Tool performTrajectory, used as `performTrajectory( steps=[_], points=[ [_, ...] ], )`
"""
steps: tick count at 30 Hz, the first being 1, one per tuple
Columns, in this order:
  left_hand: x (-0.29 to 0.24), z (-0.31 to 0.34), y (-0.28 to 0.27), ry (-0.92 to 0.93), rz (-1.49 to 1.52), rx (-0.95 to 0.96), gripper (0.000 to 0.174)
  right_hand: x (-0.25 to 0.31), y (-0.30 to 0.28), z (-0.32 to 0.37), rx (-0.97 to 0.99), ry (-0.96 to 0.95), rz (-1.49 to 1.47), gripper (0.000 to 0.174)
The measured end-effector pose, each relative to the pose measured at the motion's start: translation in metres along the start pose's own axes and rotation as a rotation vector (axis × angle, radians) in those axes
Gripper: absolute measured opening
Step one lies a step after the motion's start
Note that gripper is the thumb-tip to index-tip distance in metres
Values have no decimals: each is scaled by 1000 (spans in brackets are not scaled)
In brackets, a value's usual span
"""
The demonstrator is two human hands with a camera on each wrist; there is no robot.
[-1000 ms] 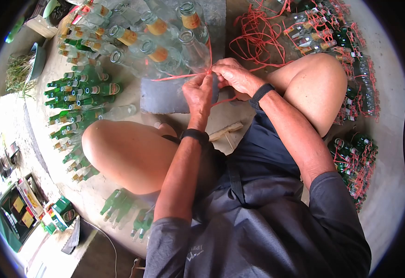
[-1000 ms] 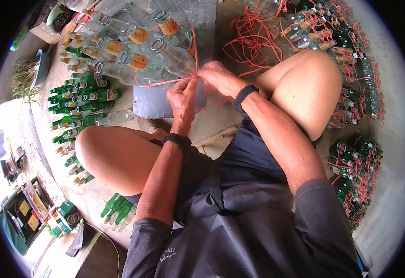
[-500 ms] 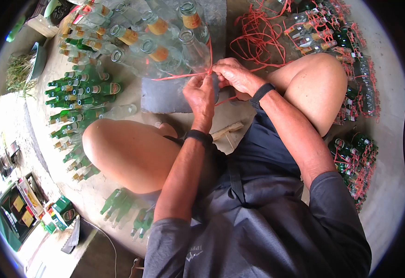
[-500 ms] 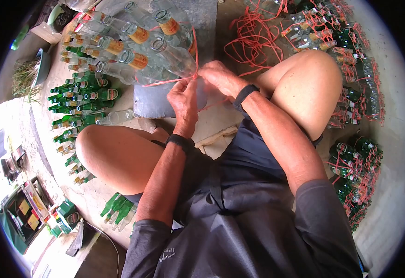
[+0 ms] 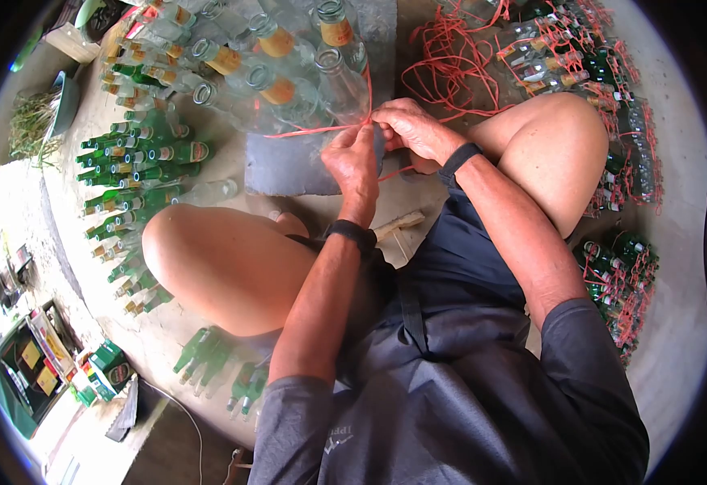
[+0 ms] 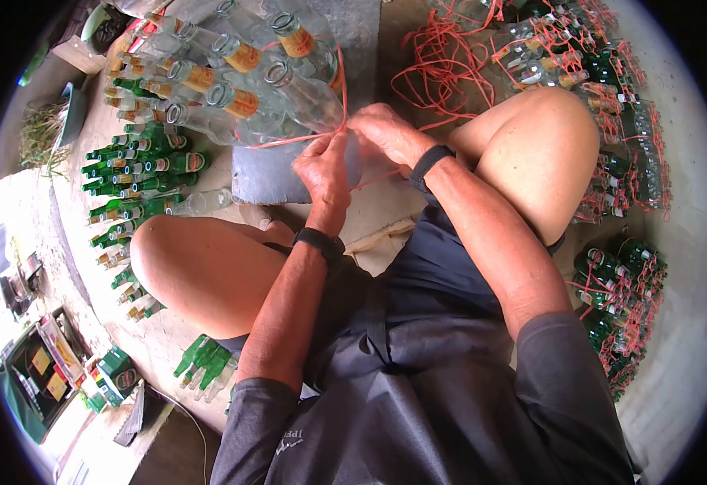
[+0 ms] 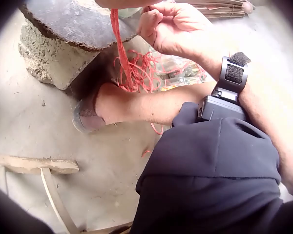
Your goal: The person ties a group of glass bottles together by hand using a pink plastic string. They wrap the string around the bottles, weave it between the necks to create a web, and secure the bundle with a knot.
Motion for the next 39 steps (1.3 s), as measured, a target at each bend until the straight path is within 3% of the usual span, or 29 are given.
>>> performTrajectory(
  steps=[10, 32, 34, 39],
  points=[
    [7, 0, -1, 9, 44, 96, 23, 4, 0, 8, 41, 100, -66, 24],
    [9, -1, -3, -16, 55, 126, 24, -9, -2, 4, 49, 138, -131, 26],
    [6, -1, -3, -5, 66, 130, 25, -6, 0, 1, 75, 7, -45, 28],
    [6, -4, -7, -54, -40, 110, 26, -2, 7, 4, 18, -54, -78, 31]
  ],
)
Point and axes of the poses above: each hand's wrist, its own z-axis away from the middle knuckle, its own y-axis out of the palm, x = y × z, the point moved 4 cm from there along -z, towards the middle knuckle, and after that the axes turned 4 degrees about -z, right-handed, at the moved point
